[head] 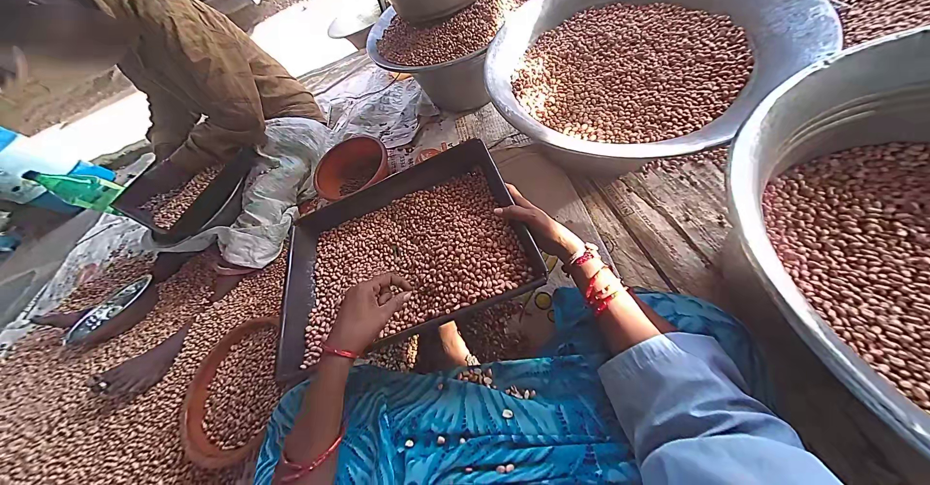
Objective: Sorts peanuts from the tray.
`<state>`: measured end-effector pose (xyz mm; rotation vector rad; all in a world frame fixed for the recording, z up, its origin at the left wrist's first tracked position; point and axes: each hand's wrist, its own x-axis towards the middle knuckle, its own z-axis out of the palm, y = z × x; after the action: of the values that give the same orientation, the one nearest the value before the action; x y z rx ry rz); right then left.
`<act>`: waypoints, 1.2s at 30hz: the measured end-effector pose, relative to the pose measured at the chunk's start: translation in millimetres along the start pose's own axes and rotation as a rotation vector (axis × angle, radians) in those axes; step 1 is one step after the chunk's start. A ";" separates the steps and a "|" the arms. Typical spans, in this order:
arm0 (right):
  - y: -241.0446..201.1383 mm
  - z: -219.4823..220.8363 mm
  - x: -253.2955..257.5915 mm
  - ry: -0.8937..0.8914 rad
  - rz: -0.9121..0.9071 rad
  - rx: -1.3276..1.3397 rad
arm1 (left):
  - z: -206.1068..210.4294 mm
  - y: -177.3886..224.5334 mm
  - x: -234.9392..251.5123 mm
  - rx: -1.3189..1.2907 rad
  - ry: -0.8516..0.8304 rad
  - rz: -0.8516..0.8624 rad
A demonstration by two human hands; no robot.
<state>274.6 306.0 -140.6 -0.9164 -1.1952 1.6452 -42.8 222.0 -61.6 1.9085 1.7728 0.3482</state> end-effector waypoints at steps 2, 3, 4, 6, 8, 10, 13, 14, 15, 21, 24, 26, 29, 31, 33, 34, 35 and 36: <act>0.0 0.2 -0.8 0.002 0.007 -0.002 | 10.2 9.7 -3.1 0.192 -0.010 -0.076; 0.2 0.4 -1.2 0.005 0.009 -0.004 | 13.7 13.8 -2.8 0.232 -0.026 -0.100; 1.1 0.4 -1.3 0.002 0.009 -0.001 | 15.8 17.1 -2.2 0.255 -0.035 -0.115; 1.8 -0.4 -0.6 -0.003 0.000 0.006 | 16.2 22.9 -0.1 0.277 -0.061 -0.128; 0.7 0.6 -1.0 0.003 -0.001 0.002 | 13.6 21.2 1.4 0.260 -0.091 -0.112; -0.6 1.7 -1.6 0.005 -0.002 -0.005 | 4.2 10.5 -1.6 0.130 -0.107 -0.045; 1.9 0.0 -0.4 0.002 -0.010 0.017 | -22.4 -13.8 -16.1 -0.436 -0.275 0.195; 2.0 -0.3 -0.6 0.001 -0.008 0.019 | -32.6 -19.2 -20.8 -0.591 -0.372 0.237; 1.5 0.1 -0.9 0.002 -0.006 0.020 | -42.6 -21.7 -24.7 -0.662 -0.407 0.225; -2.1 1.7 -1.6 0.009 0.004 -0.012 | -45.4 -23.9 -1.7 0.267 -0.140 -0.346; -1.6 1.2 -1.1 0.007 0.009 -0.003 | -17.3 -1.9 7.8 0.331 -0.281 -0.254; -1.8 1.7 -0.8 0.007 0.008 0.006 | -7.5 14.1 10.8 0.171 -0.236 -0.110; -2.9 2.0 -1.5 0.011 0.011 0.014 | -4.4 34.7 24.0 0.027 -0.020 0.043; -3.1 2.2 -1.7 0.011 0.011 0.011 | -6.3 46.1 39.5 0.122 0.114 0.113; -2.6 1.2 -0.8 0.004 0.008 0.002 | -4.7 54.1 59.5 0.220 0.150 0.117; -1.7 1.1 -0.2 0.004 0.006 0.002 | -2.7 56.7 69.0 0.267 0.126 0.100; -0.9 1.1 0.0 0.006 0.004 0.005 | 0.5 58.3 77.6 0.310 0.087 0.078; -0.7 0.7 0.1 0.006 0.003 0.009 | 4.5 59.5 85.6 0.350 0.045 0.051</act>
<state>274.1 305.9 -139.8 -0.9179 -1.1822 1.6475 20.0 304.0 -47.2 2.2018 1.9173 0.1022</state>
